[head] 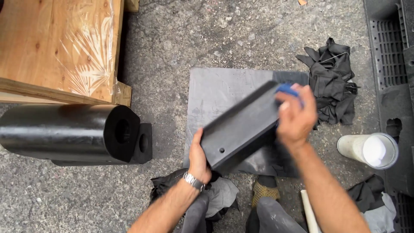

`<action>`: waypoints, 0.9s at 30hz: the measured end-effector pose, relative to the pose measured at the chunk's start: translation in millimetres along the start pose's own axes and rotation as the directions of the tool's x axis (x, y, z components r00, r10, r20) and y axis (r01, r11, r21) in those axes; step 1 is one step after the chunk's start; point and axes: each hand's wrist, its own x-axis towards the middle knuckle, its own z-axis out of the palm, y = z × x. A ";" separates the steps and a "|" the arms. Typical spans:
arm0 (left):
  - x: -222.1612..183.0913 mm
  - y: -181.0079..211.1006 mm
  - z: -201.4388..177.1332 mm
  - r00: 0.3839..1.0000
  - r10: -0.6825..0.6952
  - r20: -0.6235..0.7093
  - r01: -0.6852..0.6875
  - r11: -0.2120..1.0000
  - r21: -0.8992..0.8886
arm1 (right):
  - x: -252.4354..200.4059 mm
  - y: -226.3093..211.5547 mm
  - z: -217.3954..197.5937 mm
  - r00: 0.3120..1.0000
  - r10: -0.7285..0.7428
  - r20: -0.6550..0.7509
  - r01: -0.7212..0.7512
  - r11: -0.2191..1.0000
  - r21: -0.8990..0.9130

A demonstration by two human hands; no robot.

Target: Cleaning and inspecting large black industrial rubber or plastic components using a cloth and discarding waste material.

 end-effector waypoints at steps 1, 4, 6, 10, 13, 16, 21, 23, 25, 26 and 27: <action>-0.9 1.8 -4.0 1.000 0.003 0.002 -0.003 1.000 0.005 | -17.5 -17.8 10.1 1.000 0.001 -0.006 -0.001 1.000 0.000; 4.2 -8.0 -21.4 0.966 -0.258 0.011 0.258 0.961 -0.100 | -74.3 -57.8 29.4 0.954 -0.248 0.171 0.224 0.963 0.148; 23.5 -13.1 -36.8 0.914 -0.400 0.065 0.405 0.901 -0.158 | -107.4 -71.3 36.3 0.854 -0.461 0.242 0.447 0.887 0.114; -9.9 2.7 -25.8 0.973 -0.122 0.198 0.141 0.986 -0.083 | -66.2 -30.3 14.0 0.823 -0.506 0.257 0.481 0.863 0.157; -11.7 5.8 -19.9 0.985 -0.093 0.147 0.075 0.989 0.127 | -47.3 -3.2 5.7 0.980 -0.016 0.200 0.049 0.985 -0.163; -5.2 6.2 -12.0 0.991 0.003 0.131 -0.013 0.997 0.078 | -56.1 -29.2 24.5 0.976 0.200 0.087 -0.202 0.979 0.012; 2.7 17.8 -13.1 0.950 -0.211 0.230 0.244 0.962 -0.125 | -132.2 -61.5 42.8 0.750 -0.385 0.538 0.324 0.923 0.209; 2.2 17.4 -9.6 0.960 -0.132 0.246 0.152 0.986 -0.065 | -100.6 -35.8 17.1 0.802 -0.103 0.588 0.111 0.994 0.023; 3.3 17.8 -8.3 0.966 -0.052 0.255 0.061 0.998 -0.030 | -79.4 5.8 -7.2 0.777 0.178 0.604 -0.104 0.982 -0.156; 2.9 17.8 -9.4 0.975 -0.062 0.213 0.061 0.998 0.011 | -75.8 32.9 -19.3 0.887 0.157 0.435 -0.060 0.972 -0.229; 2.4 17.6 -9.6 0.983 -0.070 0.170 0.062 0.997 0.051 | -71.7 60.8 -31.7 0.962 0.110 0.252 -0.029 0.952 -0.304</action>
